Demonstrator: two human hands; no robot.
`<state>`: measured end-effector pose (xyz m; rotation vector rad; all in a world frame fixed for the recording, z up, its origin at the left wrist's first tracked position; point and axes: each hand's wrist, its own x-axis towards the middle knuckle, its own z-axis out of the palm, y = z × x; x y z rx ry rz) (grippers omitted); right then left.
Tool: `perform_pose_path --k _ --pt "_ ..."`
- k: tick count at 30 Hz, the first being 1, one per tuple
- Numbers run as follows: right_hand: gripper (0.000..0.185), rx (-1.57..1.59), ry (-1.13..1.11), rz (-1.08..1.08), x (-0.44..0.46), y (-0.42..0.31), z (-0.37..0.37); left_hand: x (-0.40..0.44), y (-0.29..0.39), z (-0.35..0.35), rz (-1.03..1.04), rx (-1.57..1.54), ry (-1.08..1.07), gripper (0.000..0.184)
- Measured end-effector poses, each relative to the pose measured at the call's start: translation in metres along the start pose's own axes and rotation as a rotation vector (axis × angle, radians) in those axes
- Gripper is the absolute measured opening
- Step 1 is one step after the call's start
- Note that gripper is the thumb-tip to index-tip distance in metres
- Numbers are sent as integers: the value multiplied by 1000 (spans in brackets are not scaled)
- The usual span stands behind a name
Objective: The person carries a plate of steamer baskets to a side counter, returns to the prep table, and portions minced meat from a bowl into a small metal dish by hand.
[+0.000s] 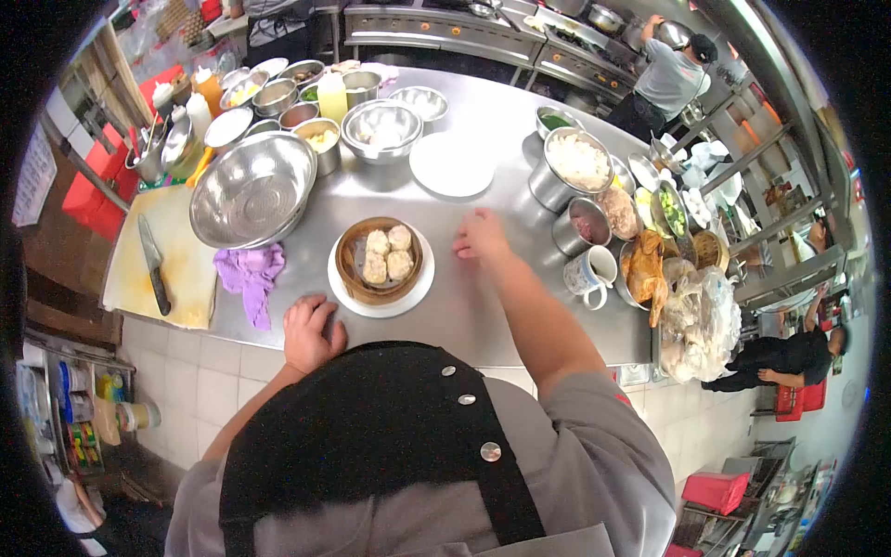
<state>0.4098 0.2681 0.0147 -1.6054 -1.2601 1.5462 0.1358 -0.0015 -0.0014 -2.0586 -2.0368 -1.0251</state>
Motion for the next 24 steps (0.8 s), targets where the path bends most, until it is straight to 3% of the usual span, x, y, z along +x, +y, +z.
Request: perform_pose_path --k 5,8,11,14,17,24 --pt "45 350 -9 61 75 -15 -7 6 6 -5 8 1 13 33" --pt "36 259 16 -23 74 -11 -2 2 -1 0 2 14 -7 32" --pt "30 23 -136 -13 50 -17 -9 2 0 1 -6 5 -4 31" --pt "28 -200 -541 113 17 -15 -8 6 6 -2 -14 -4 15 33" --pt "31 -307 -668 139 -21 -12 13 5 3 0 -24 -7 -4 31" --pt "27 -528 -404 8 -34 -8 34 4 3 1 -3 23 -13 32"
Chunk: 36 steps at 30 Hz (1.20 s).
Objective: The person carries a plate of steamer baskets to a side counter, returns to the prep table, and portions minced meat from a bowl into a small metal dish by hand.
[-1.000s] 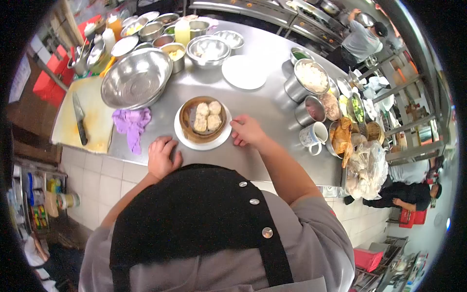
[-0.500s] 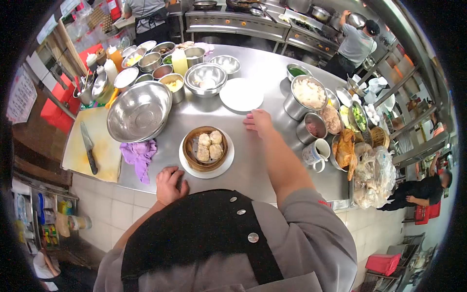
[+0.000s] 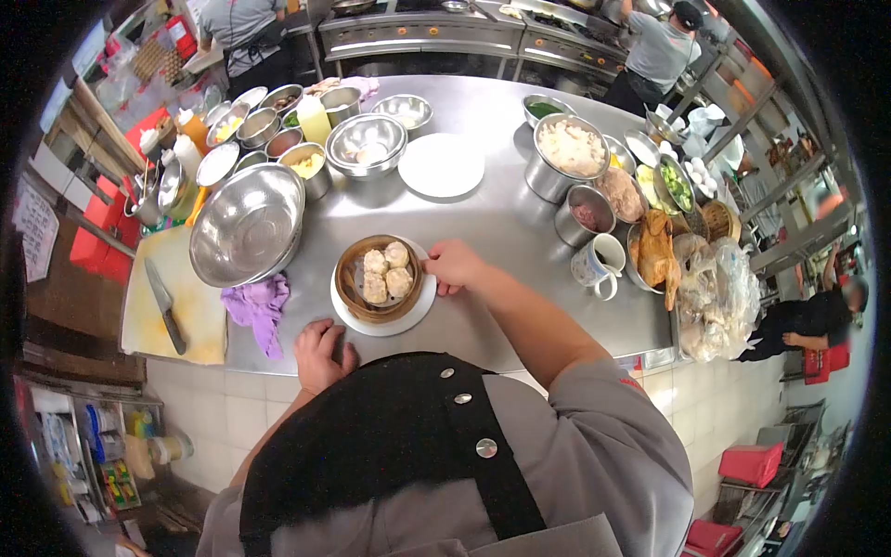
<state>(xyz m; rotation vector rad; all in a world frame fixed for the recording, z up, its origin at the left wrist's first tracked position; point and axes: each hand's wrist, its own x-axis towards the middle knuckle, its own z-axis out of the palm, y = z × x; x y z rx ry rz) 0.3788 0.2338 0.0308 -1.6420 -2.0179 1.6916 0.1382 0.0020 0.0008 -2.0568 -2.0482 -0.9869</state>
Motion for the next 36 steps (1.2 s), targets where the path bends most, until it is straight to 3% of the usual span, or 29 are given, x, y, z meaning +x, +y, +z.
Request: perform_pose_path --k 8,17,36 --pt "21 35 169 89 -13 43 -33 -3 -2 -1 -3 -24 -12 32" --pt "26 489 521 239 -68 102 -74 -7 -5 5 34 -16 12 32" --pt "29 703 352 155 -66 119 -89 -8 -5 7 15 -13 -30 32"
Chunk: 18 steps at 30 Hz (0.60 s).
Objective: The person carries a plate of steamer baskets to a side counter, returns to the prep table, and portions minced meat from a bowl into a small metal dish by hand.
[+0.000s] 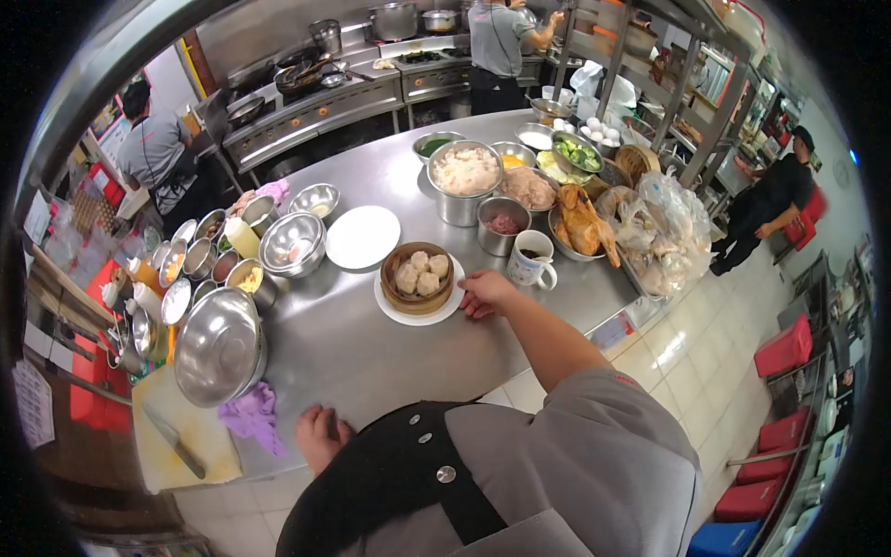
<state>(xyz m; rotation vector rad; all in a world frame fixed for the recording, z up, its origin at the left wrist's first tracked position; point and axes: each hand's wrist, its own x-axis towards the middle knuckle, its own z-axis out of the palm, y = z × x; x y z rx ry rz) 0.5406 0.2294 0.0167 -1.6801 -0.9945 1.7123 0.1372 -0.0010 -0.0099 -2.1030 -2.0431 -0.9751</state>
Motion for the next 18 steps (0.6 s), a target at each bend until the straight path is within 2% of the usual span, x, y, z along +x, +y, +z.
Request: perform_pose_path --k 18 --pt "28 -1 -20 3 0 0 0 0 1 2 30 19 37 32"
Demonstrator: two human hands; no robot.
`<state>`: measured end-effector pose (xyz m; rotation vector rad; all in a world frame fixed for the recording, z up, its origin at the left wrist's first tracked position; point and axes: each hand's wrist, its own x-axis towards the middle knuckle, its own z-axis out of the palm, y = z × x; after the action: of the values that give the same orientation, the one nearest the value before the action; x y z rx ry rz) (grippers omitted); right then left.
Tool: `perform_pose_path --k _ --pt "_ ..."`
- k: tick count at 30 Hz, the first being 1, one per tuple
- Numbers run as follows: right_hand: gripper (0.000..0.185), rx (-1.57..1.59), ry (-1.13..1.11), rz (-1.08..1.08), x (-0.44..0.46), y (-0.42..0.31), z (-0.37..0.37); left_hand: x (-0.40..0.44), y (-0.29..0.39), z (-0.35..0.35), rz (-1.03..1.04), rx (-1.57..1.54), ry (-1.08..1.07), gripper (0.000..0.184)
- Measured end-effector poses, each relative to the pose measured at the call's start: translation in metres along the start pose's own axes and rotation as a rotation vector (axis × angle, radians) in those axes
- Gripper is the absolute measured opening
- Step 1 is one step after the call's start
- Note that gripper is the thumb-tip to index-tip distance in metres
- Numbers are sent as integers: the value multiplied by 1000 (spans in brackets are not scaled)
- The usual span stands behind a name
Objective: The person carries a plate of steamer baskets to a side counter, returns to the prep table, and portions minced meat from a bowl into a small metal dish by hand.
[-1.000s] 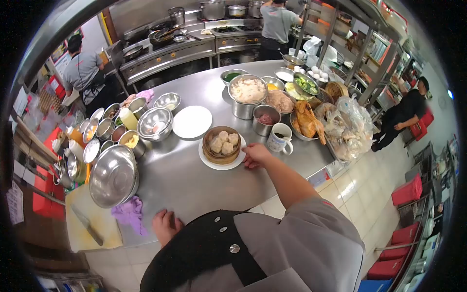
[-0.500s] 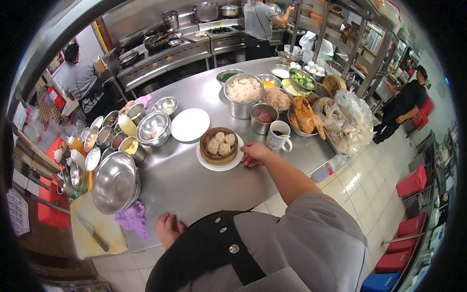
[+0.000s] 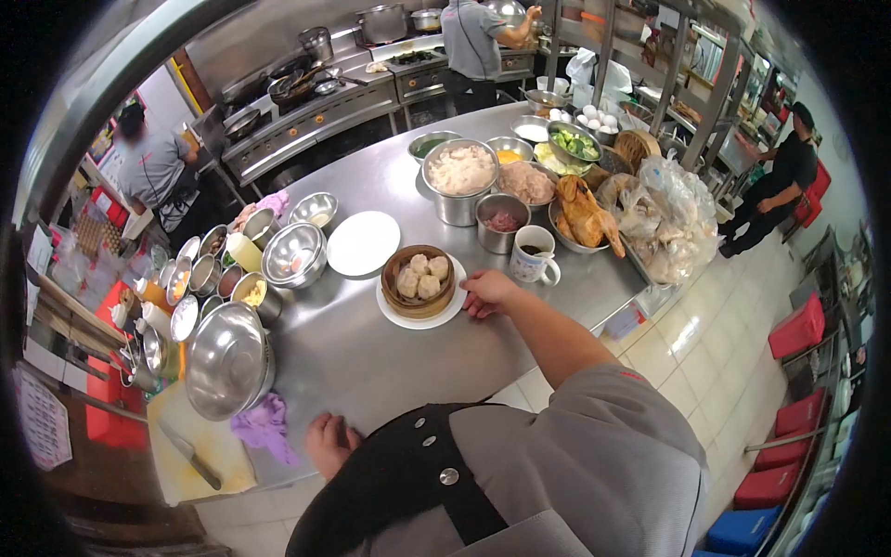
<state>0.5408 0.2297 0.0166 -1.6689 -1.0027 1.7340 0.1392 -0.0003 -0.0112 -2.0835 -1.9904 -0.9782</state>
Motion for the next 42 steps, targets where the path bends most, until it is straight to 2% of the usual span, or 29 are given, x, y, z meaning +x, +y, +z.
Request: perform_pose_path --k 12,15,24,27,30,33,36,39,42 --pt "26 10 -27 -13 1 0 -3 6 -7 -3 32 -11 -22 28" --pt "27 17 -28 -9 8 5 -5 11 -15 -4 -47 -64 -107 26" --pt "30 -23 -13 27 8 -1 -3 14 -13 -7 -14 -79 -53 22" --pt "26 -114 36 37 -3 -9 4 14 -13 -8 -27 -91 -68 22" --pt "25 -478 -95 45 -8 -27 7 13 -15 -7 -13 -81 -62 22" --pt "28 -734 75 -76 5 -42 14 13 -13 -8 -6 -76 -39 21" --pt "27 -942 252 -286 13 -63 15 12 -17 -6 0 -88 -37 21" --pt "27 -975 500 -733 53 -60 9 15 -8 -10 -14 -78 -12 20" --pt "25 -708 306 -572 58 -91 14 17 -9 -9 -4 -81 -4 20"
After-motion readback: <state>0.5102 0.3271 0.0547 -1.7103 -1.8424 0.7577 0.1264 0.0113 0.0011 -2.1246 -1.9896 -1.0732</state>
